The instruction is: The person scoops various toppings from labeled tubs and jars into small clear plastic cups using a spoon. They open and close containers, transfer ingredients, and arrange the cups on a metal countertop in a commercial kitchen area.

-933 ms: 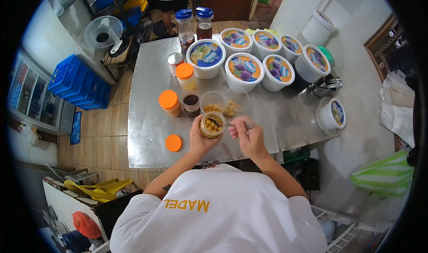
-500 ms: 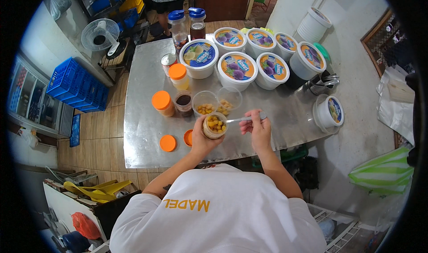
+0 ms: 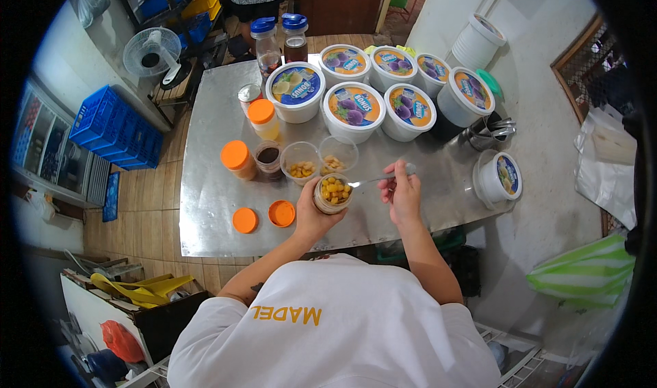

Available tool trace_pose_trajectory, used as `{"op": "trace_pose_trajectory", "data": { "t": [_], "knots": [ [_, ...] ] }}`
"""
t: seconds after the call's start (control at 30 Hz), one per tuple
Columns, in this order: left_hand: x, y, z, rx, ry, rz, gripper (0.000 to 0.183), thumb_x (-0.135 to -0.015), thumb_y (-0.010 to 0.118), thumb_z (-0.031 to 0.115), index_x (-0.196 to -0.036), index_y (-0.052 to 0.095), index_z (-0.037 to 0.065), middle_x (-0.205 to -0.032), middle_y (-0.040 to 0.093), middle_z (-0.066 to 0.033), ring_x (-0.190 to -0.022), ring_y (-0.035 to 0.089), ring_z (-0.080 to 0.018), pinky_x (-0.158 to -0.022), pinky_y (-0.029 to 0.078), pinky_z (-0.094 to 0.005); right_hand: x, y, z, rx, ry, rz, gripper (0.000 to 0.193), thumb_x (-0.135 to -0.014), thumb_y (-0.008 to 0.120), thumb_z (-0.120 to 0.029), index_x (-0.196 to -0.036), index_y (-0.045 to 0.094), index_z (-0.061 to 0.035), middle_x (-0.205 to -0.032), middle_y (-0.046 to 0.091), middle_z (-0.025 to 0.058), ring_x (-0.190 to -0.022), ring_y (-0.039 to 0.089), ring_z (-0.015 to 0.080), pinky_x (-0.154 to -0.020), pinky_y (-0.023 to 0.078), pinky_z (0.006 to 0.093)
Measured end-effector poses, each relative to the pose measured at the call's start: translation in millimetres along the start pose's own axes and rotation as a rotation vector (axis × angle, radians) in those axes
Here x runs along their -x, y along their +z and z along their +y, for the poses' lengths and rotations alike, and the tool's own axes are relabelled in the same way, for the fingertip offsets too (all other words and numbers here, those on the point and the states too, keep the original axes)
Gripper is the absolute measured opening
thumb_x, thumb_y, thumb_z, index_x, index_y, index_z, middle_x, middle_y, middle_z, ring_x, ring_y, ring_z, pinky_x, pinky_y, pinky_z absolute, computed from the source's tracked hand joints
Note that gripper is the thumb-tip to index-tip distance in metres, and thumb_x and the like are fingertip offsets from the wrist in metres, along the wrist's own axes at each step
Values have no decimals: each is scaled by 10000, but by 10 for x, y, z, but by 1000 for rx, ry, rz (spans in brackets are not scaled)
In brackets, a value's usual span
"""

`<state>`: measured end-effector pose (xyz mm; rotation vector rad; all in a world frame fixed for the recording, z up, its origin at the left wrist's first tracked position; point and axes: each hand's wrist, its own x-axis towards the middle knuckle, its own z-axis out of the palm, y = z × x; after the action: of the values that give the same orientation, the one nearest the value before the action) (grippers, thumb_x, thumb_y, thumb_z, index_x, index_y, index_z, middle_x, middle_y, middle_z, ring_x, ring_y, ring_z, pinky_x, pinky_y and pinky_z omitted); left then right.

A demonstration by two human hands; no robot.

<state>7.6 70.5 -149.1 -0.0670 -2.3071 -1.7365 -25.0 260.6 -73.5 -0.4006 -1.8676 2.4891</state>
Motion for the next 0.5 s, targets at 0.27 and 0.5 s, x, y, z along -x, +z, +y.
{"op": "trace_pose_trajectory", "data": {
  "t": [0.27,0.5],
  "knots": [
    [11,119,-3,52,-3,58,812,-593,911,131,-1260,458,33,-1158,610,-122,-1087,616,-241,-952,500,-349,-140,-80,-70,3,0,-5,451,-1011,503,-470,-865,584,-51,-612,570,43,-459,461,72,-408,357,213],
    [-16,201,-64,51,-4,96,815,-595,911,132,-1261,452,34,-1153,605,-118,-1077,614,-233,-943,499,-351,-256,-74,-45,-39,35,-48,437,-1004,514,-476,-879,579,-62,-611,561,38,-458,463,72,-404,351,208]
  ]
}}
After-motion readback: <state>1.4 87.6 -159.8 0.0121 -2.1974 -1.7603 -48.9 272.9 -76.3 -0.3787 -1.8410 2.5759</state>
